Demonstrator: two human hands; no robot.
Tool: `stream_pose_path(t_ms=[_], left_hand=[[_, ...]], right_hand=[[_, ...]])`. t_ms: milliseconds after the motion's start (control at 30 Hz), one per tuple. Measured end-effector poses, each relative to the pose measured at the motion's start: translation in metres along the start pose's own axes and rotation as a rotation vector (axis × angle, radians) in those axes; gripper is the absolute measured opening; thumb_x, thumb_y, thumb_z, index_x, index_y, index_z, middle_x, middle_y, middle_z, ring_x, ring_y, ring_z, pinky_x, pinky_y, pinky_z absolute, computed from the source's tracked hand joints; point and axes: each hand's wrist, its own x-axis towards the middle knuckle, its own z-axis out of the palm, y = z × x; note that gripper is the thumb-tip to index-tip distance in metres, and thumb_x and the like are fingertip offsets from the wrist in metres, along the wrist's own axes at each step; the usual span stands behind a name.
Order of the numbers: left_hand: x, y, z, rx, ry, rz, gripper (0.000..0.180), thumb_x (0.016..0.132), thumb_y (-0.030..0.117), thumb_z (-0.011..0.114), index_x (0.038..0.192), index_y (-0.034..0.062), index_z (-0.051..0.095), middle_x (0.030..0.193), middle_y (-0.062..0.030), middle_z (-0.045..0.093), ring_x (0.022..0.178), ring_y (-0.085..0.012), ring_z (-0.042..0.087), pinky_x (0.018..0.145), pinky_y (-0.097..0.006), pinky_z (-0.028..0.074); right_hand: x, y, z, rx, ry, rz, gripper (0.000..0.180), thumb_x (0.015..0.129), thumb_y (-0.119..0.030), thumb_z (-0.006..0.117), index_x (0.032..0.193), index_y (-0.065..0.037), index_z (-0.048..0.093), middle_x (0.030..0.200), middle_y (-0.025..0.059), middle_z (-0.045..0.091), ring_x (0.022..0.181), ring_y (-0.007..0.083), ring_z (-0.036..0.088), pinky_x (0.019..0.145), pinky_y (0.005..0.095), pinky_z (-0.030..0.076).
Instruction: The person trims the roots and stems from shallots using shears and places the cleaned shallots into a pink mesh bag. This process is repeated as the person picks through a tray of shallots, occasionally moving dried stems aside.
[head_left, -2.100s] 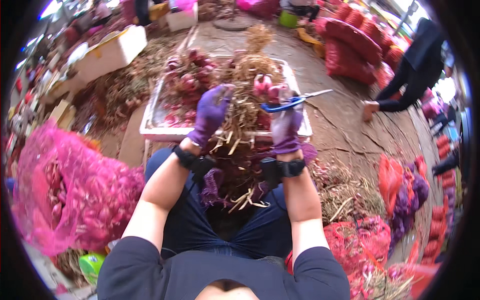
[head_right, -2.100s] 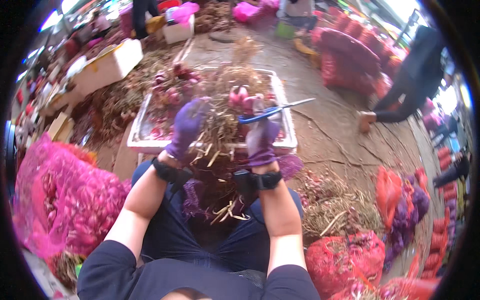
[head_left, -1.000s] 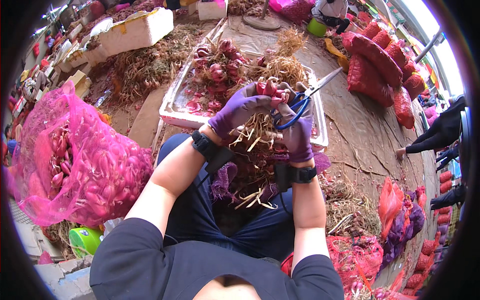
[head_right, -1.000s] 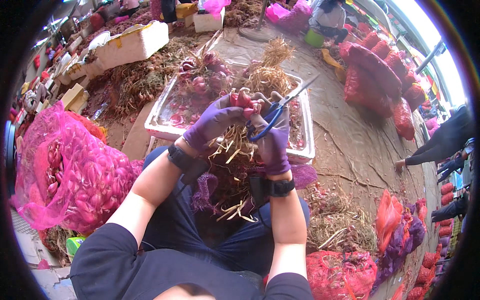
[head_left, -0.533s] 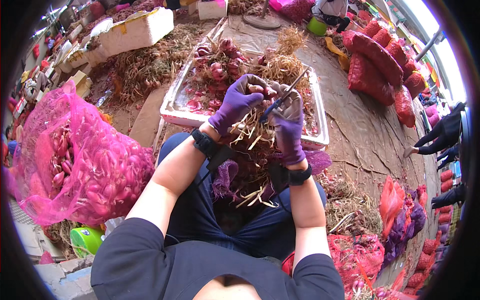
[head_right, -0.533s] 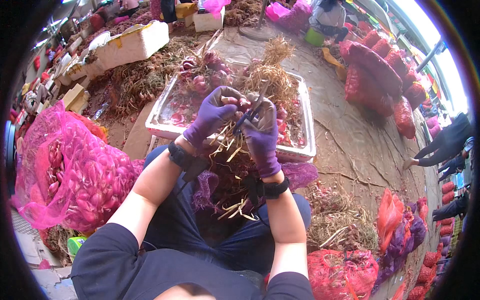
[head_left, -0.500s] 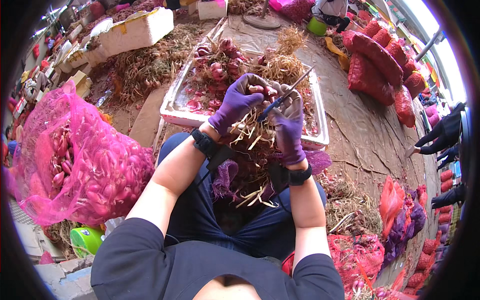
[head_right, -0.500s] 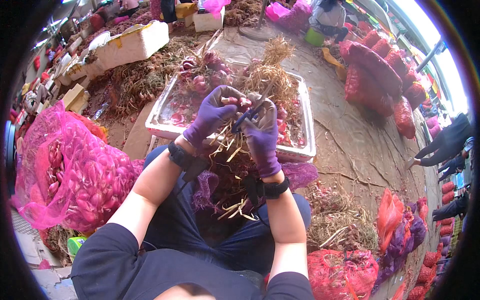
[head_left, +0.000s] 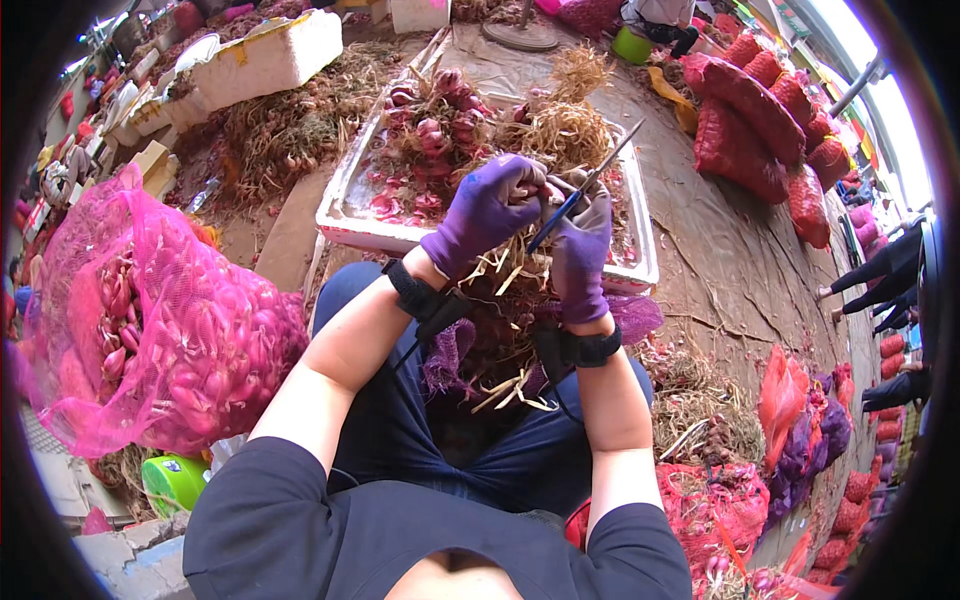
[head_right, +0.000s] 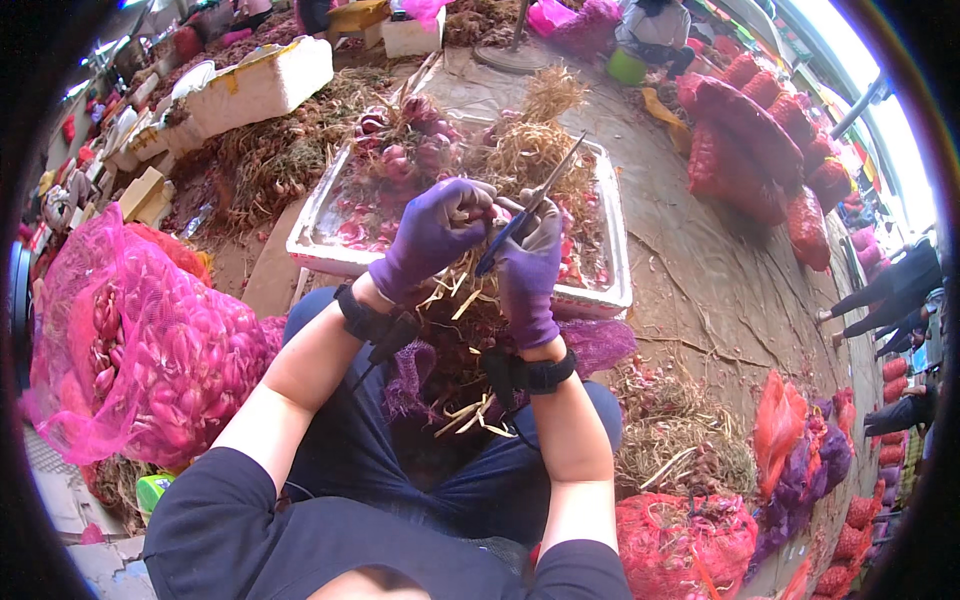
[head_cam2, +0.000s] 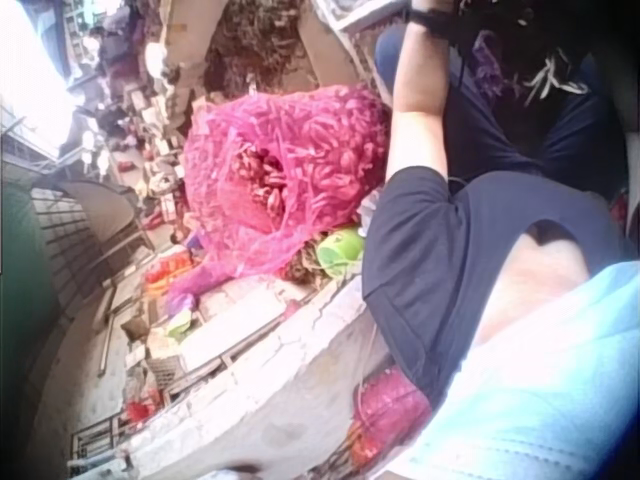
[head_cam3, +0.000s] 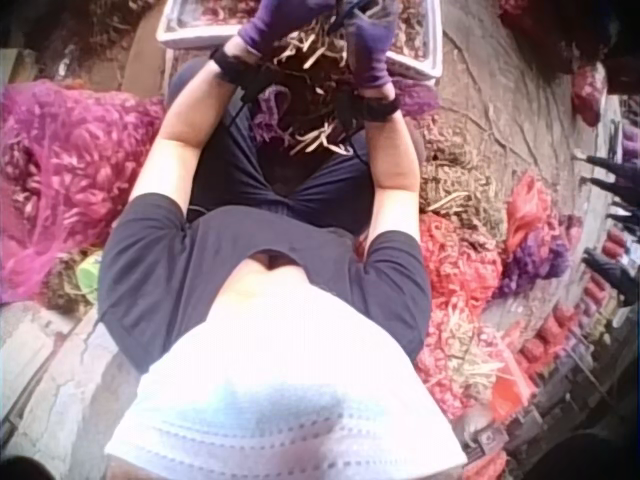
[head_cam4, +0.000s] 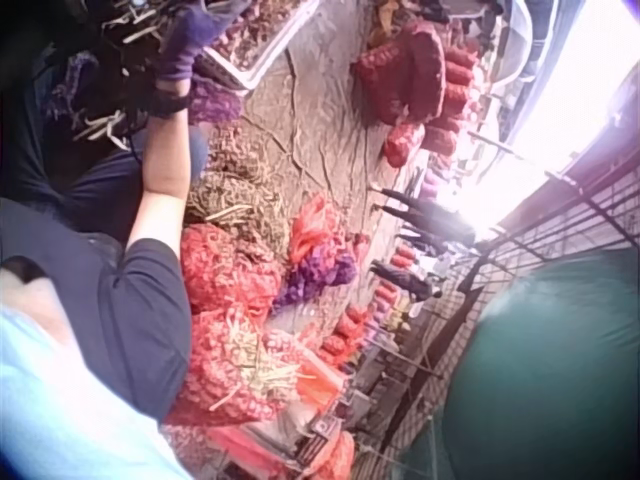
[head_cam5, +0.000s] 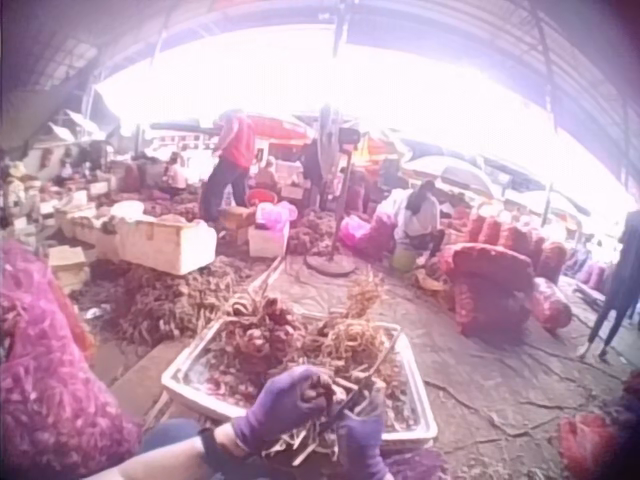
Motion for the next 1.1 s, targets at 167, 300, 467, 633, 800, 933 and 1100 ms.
stream_pose_path(t_ms=[167,300,467,633,800,933,1100], left_hand=[[0.001,0.006,-0.003,0.138,-0.040,0.116,0.011,0.079,-0.003,0.062,0.090,-0.0007,0.061,0.095,-0.0071,0.064,0.088,-0.0100,0.058,0.077,-0.026,0.050],[0.001,-0.006,-0.001,-0.195,-0.009,0.022,0.008,0.079,-0.003,0.059,0.086,-0.0013,0.060,0.089,-0.0063,0.064,0.077,-0.0118,0.059,0.068,-0.025,0.051],[0.005,-0.018,-0.010,-0.599,-0.126,-0.542,0.021,0.097,0.019,0.054,0.105,0.0017,0.063,0.095,-0.0037,0.065,0.086,-0.0072,0.059,0.075,-0.022,0.050],[0.009,-0.021,-0.014,-0.348,-0.249,-0.401,0.022,0.092,0.010,0.059,0.113,0.0027,0.062,0.099,-0.0014,0.063,0.092,-0.0082,0.060,0.081,-0.023,0.050],[0.006,-0.023,-0.017,-0.071,-0.234,-0.076,0.025,0.082,-0.005,0.063,0.106,-0.0006,0.062,0.110,-0.0059,0.061,0.100,-0.0113,0.058,0.086,-0.026,0.050],[0.007,-0.023,-0.009,0.198,-0.159,0.024,0.018,0.082,-0.001,0.065,0.099,-0.0003,0.064,0.099,-0.0101,0.064,0.091,-0.0160,0.062,0.080,-0.028,0.050],[0.009,-0.015,-0.011,0.396,-0.147,-0.003,0.014,0.085,0.008,0.066,0.097,0.0020,0.064,0.088,-0.0147,0.065,0.081,-0.0221,0.064,0.075,-0.030,0.049]], right_hand=[[0.000,-0.001,-0.005,0.011,0.021,0.037,0.048,0.083,0.003,0.065,0.125,-0.002,0.043,0.111,0.0095,0.058,0.095,0.0137,0.060,0.079,0.0230,0.050],[-0.002,-0.009,0.001,0.027,-0.001,0.144,0.044,0.085,0.006,0.059,0.124,-0.002,0.040,0.102,0.0076,0.060,0.090,0.0123,0.061,0.074,0.0227,0.051],[0.000,-0.004,-0.011,0.022,0.049,0.259,0.044,0.082,0.007,0.061,0.121,-0.003,0.045,0.097,0.0067,0.060,0.078,0.0141,0.063,0.066,0.0235,0.053],[0.001,0.005,-0.017,0.023,0.153,0.224,0.046,0.081,0.008,0.061,0.123,-0.002,0.044,0.094,0.0065,0.058,0.078,0.0145,0.063,0.066,0.0242,0.054],[0.001,0.006,-0.010,-0.060,0.093,0.162,0.038,0.080,0.008,0.060,0.114,-0.001,0.047,0.092,0.0045,0.060,0.079,0.0124,0.062,0.067,0.0231,0.052],[0.002,0.017,-0.011,-0.068,0.116,0.097,0.033,0.081,0.007,0.060,0.110,-0.002,0.047,0.091,0.0041,0.061,0.079,0.0112,0.062,0.069,0.0219,0.052],[0.001,0.018,-0.014,-0.204,0.070,0.031,0.044,0.081,0.009,0.058,0.121,-0.001,0.042,0.093,0.0080,0.058,0.082,0.0156,0.062,0.070,0.0276,0.057]])
